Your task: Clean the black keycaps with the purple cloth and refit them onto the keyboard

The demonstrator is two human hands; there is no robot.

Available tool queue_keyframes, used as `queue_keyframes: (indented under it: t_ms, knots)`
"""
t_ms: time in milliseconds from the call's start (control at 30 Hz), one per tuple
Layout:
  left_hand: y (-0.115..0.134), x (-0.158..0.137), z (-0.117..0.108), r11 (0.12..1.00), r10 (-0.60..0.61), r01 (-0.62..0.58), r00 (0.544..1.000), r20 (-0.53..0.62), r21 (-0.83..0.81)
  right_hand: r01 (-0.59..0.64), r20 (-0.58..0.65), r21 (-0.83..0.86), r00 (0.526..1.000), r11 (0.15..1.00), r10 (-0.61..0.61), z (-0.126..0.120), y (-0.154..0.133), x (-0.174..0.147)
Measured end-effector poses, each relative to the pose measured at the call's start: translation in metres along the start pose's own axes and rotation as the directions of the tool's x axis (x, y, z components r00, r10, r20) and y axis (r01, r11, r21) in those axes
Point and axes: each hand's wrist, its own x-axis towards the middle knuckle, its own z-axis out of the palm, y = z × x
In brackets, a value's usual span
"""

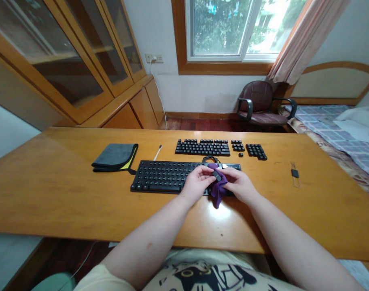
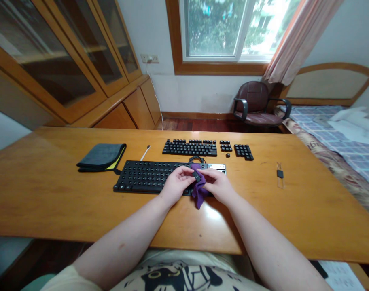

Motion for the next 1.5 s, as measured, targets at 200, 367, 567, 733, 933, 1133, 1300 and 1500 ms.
queue_keyframes:
  t_ms: [200, 367, 567, 733, 933, 1133, 1300, 1500]
  knots:
    - [-0.006, -0.001, 0.003, 0.998, -0.010, 0.008, 0.999, -0.038, -0.056, 0.069, -0.045, -0.158, 0.996, 0.985, -0.077, 0.003, -0.004, -0.002]
    - [-0.006, -0.002, 0.004, 0.998, 0.012, -0.017, 0.998, -0.069, -0.062, 0.128, -0.072, -0.158, 0.987, 0.979, -0.141, 0.006, 0.000, -0.004]
    - [-0.002, -0.003, 0.006, 0.997, 0.035, -0.041, 0.995, -0.093, -0.060, 0.231, -0.114, -0.131, 0.963, 0.964, -0.246, 0.008, 0.001, -0.006]
    - [-0.002, -0.002, 0.006, 0.998, 0.022, -0.028, 0.992, -0.121, -0.049, 0.169, -0.185, -0.182, 0.962, 0.969, -0.203, 0.010, -0.005, -0.007]
    - [-0.004, -0.001, 0.004, 1.000, 0.002, -0.004, 0.998, -0.057, -0.029, 0.091, -0.245, -0.257, 0.957, 0.962, -0.156, 0.012, -0.010, -0.006]
    - [-0.005, 0.000, 0.001, 0.999, -0.035, 0.035, 0.999, 0.034, 0.005, 0.048, -0.251, -0.198, 0.963, 0.979, -0.098, 0.011, -0.006, -0.004]
    - [0.001, 0.001, -0.002, 0.990, 0.058, -0.053, 0.998, -0.032, 0.134, -0.025, -0.343, -0.035, 0.939, 0.999, 0.012, 0.004, -0.005, -0.002]
    - [0.002, 0.000, -0.004, 0.898, 0.237, -0.237, 0.970, 0.044, 0.370, -0.033, -0.202, -0.031, 0.979, 0.999, 0.026, 0.001, -0.005, 0.001]
